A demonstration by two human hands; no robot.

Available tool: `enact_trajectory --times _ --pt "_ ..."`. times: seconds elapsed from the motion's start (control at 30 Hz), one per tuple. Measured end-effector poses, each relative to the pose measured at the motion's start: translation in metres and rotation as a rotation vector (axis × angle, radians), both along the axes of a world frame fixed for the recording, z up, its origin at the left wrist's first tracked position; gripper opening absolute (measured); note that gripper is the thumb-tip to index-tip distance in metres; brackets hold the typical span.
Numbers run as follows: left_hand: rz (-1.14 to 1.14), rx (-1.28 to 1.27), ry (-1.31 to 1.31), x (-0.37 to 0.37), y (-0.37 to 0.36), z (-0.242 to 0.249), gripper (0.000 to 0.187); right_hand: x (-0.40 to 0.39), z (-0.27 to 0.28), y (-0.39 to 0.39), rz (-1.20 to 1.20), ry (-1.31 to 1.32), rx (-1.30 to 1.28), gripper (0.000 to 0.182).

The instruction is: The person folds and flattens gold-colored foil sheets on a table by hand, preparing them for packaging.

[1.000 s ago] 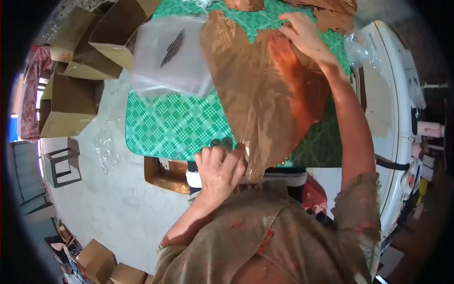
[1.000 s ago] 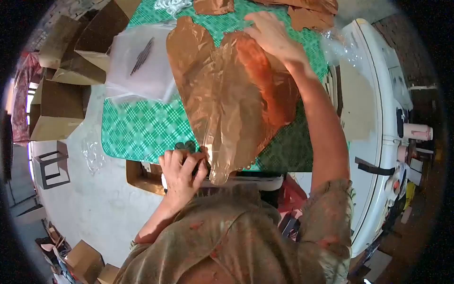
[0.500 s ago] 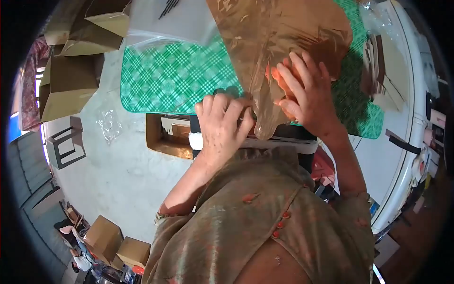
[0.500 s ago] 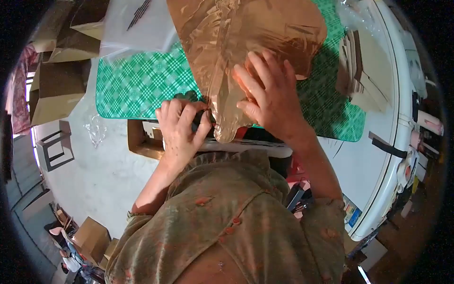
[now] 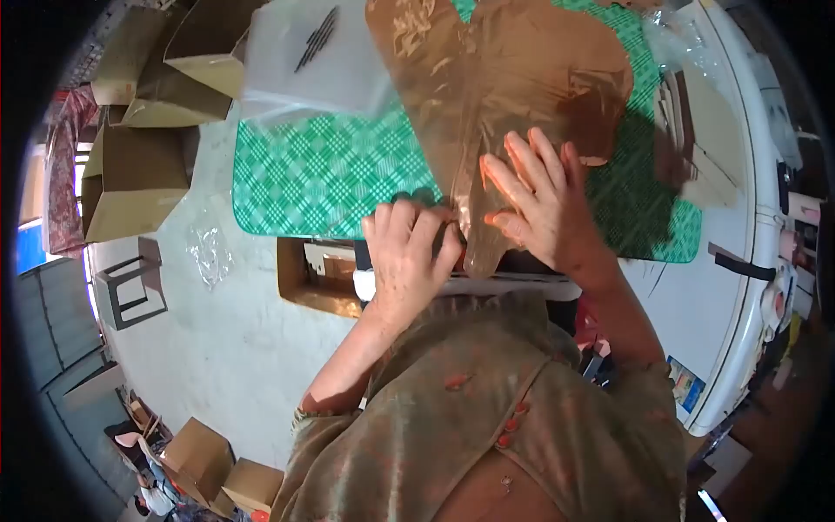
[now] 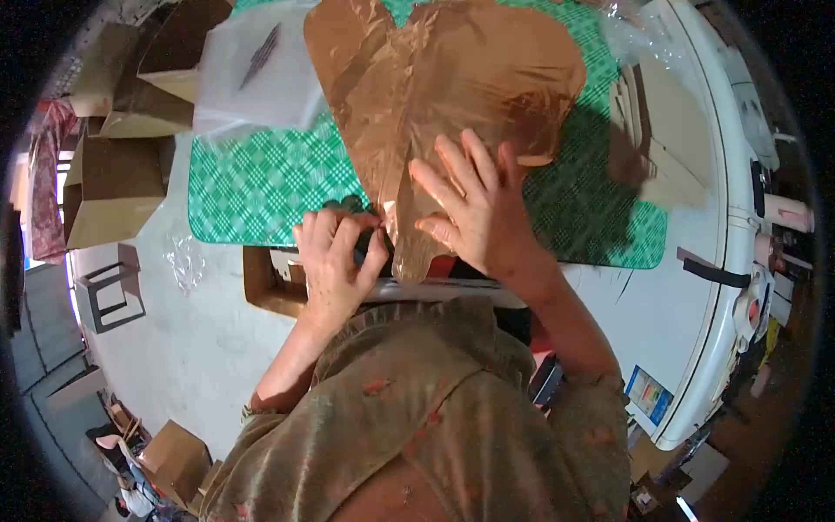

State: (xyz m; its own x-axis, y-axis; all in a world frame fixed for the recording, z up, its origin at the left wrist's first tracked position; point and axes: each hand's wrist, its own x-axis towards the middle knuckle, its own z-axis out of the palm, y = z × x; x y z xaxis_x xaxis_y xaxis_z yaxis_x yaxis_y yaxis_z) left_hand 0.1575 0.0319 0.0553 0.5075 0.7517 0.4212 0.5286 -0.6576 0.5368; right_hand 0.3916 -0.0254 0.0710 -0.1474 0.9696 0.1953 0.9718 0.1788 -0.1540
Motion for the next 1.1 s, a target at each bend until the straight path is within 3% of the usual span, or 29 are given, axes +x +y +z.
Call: enact_trajectory --times 1.1 --pt "-0.08 0.017 0.011 -0.0024 0.0059 0.0069 0.023 -0.0094 0.0042 0.002 -0.006 -0.02 0.023 0.072"
